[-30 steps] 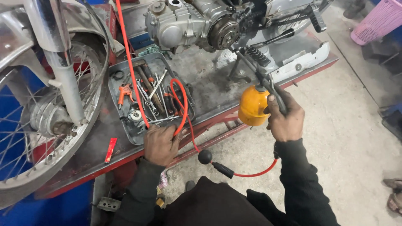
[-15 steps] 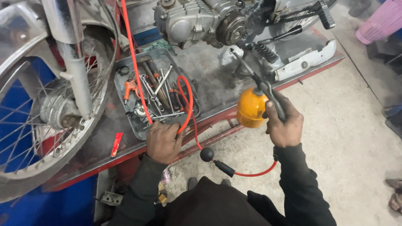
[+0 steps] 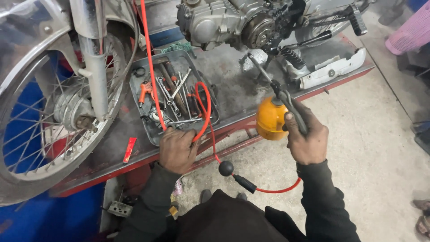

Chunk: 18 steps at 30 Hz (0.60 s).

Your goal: The person uses a pneumatic air blower to clean the engine and chain area of a motorcycle mounted on a lift. They handle the blower and its hose, directing air at various parts of the motorcycle's exposed mechanical components.

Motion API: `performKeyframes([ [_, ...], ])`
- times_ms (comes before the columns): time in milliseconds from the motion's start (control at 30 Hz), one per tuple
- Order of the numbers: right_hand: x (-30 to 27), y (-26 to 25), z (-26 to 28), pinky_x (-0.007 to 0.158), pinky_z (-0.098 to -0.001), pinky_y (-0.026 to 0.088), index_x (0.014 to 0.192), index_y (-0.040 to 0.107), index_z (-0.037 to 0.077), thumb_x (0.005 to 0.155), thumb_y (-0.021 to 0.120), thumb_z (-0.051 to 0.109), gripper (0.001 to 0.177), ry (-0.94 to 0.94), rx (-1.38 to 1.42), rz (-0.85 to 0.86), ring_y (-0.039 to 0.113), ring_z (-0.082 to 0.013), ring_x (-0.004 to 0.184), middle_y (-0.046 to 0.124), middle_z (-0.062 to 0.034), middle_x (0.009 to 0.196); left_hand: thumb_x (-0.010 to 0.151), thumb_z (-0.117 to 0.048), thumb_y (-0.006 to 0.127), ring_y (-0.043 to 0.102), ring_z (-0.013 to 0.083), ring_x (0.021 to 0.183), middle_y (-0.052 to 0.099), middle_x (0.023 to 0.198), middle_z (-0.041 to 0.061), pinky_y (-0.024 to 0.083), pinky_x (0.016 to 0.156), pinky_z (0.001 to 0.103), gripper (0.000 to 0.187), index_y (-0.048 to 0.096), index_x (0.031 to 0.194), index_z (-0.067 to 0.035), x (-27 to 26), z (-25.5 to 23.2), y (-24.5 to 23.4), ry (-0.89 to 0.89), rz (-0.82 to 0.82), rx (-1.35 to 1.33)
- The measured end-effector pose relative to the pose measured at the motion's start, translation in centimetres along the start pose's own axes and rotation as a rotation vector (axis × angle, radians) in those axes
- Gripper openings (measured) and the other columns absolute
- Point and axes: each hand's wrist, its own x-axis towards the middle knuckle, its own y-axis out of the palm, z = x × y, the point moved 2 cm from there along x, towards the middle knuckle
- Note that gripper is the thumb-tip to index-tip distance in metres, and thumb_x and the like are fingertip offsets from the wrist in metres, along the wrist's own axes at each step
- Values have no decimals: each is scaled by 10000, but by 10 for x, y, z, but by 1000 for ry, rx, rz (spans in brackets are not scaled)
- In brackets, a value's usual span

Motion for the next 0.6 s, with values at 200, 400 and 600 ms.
performKeyframes([
  [200, 12, -3, 1, 395, -301, 454, 1306, 583, -88, 1024, 556, 90, 334, -90, 195, -84, 548, -212, 397, 634, -181, 679, 864, -278, 662, 631, 329, 577, 556, 566, 95, 480, 685, 425, 183, 647, 806, -105, -2, 1, -3, -26, -27, -12],
  [400, 46, -9, -19, 364, -294, 432, 1330, 585, -102, 1065, 580, 81, 322, -162, 137, -214, 556, -228, 410, 629, -210, 700, 866, -274, 676, 629, 367, 593, 556, 576, 128, 480, 677, 464, 238, 615, 746, -78, -7, 5, -6, -32, -74, -44],
  [600, 54, -17, 7, 380, -299, 497, 1350, 604, -34, 1058, 554, 247, 408, -140, 61, -177, 635, -186, 587, 651, -147, 812, 964, -384, 592, 555, 301, 537, 581, 576, 102, 419, 680, 460, 387, 651, 753, -66, -8, 4, -6, -16, -60, 31],
])
